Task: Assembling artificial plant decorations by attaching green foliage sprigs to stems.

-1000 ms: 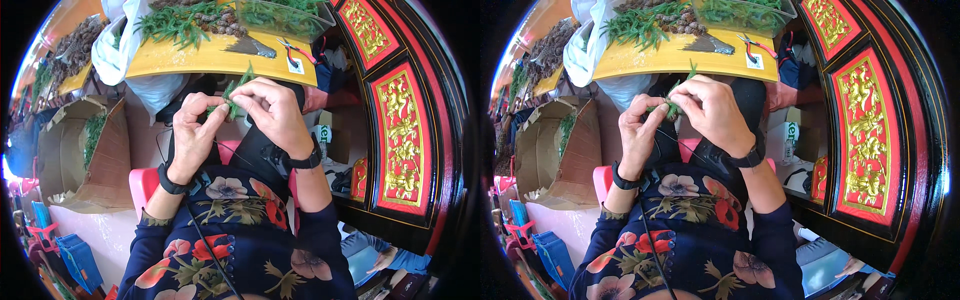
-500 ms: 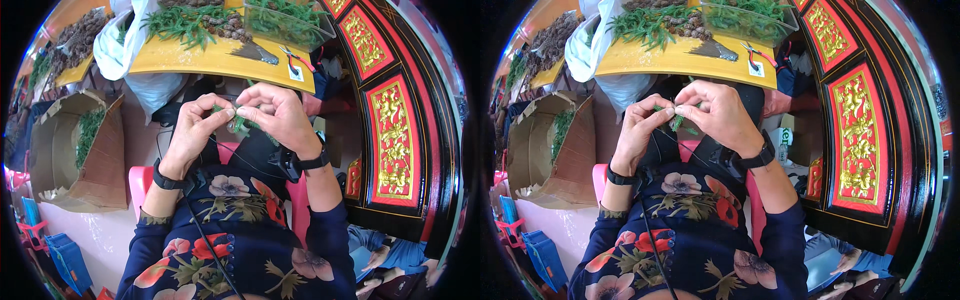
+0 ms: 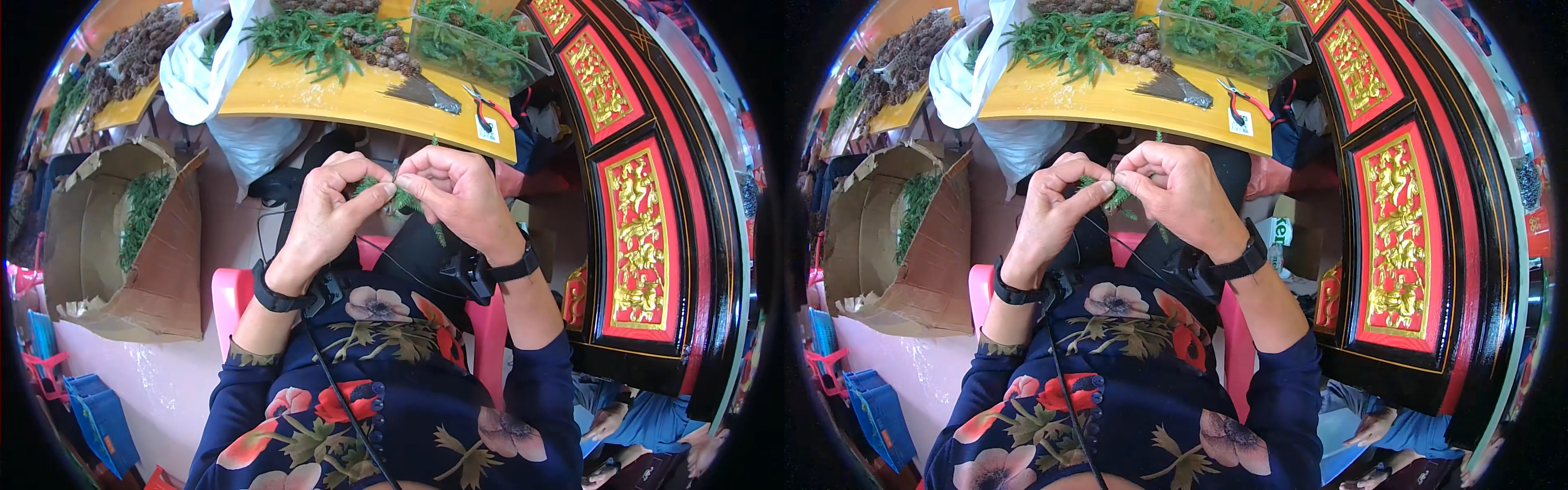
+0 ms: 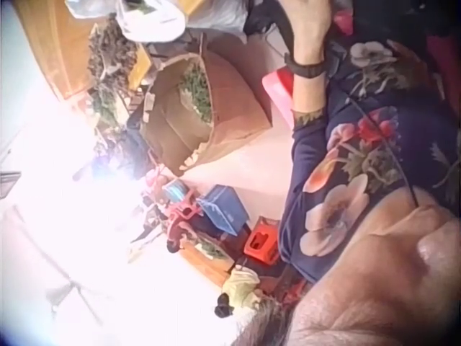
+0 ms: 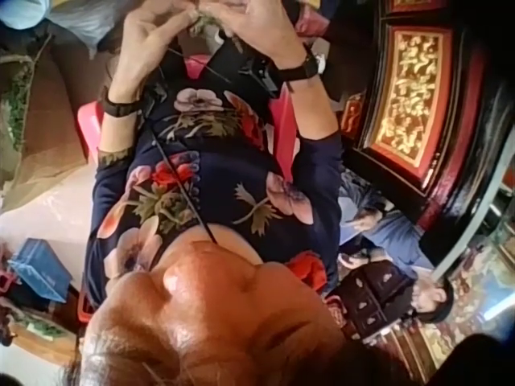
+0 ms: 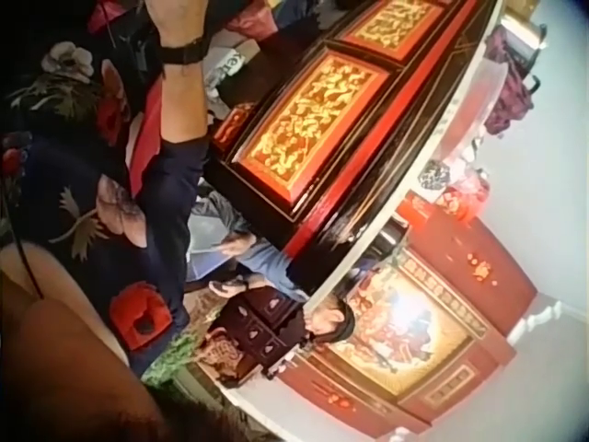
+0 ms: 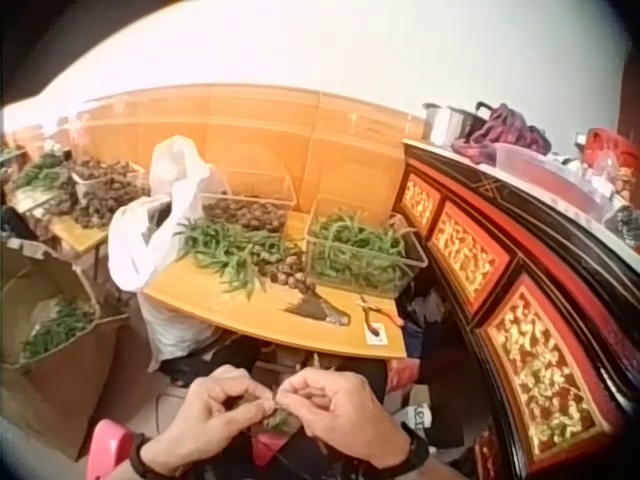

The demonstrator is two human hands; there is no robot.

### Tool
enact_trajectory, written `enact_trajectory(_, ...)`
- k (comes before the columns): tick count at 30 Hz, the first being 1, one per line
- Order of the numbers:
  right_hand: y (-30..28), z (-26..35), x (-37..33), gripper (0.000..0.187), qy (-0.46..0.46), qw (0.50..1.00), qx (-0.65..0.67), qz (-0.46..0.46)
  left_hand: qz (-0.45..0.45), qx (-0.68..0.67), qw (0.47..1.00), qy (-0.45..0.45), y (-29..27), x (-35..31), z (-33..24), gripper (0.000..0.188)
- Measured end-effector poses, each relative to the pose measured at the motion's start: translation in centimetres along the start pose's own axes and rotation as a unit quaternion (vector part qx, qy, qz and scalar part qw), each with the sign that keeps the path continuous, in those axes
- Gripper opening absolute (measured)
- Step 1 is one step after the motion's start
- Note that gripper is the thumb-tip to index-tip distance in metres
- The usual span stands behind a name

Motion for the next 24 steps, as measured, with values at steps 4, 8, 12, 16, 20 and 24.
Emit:
enact_trajectory(4, 0.0, 0.1, 0.0, 0.01, -0.008, 1.0, -0.017, 0.001, 0.009, 0.012, 1.0, 0.004, -0.1, 0.1, -0.2, 0.01)
enact_trajectory(8, -0.1, 1.1, -0.6, 0.005, -0.019, 0.997, -0.076, -0.004, 0.035, -0.006, 0.999, 0.0, 0.2, 0.1, -0.1, 0.01)
enact_trajectory(12, 0.0, 3.1, -1.3, 0.003, -0.208, 0.957, -0.202, 0.001, 0.103, -0.218, 0.963, -0.121, 1.9, -0.2, 1.8, 0.006)
enact_trajectory(16, 0.6, 4.7, -1.6, 0.005, -0.376, 0.885, -0.269, 0.045, 0.169, -0.319, 0.919, -0.159, 2.7, -0.3, 2.6, 0.01)
enact_trajectory(20, 1.5, 6.0, -1.5, 0.007, -0.406, 0.834, -0.353, 0.121, 0.181, -0.32, 0.92, -0.14, 2.5, -0.4, 2.1, 0.01)
enact_trajectory(24, 1.5, 4.4, 0.2, 0.008, -0.288, 0.877, -0.377, 0.078, 0.107, -0.123, 0.985, -0.06, 1.3, 0.2, 2.4, 0.009)
Point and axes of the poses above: each hand's wrist, its own x-axis towards the middle knuckle, its own y-axis out of the palm, z = x × y, the point moved 7 cm from there along x, towards the middle knuckle, and after that the axes turned 10 degrees about x, right-handed, at the moved point
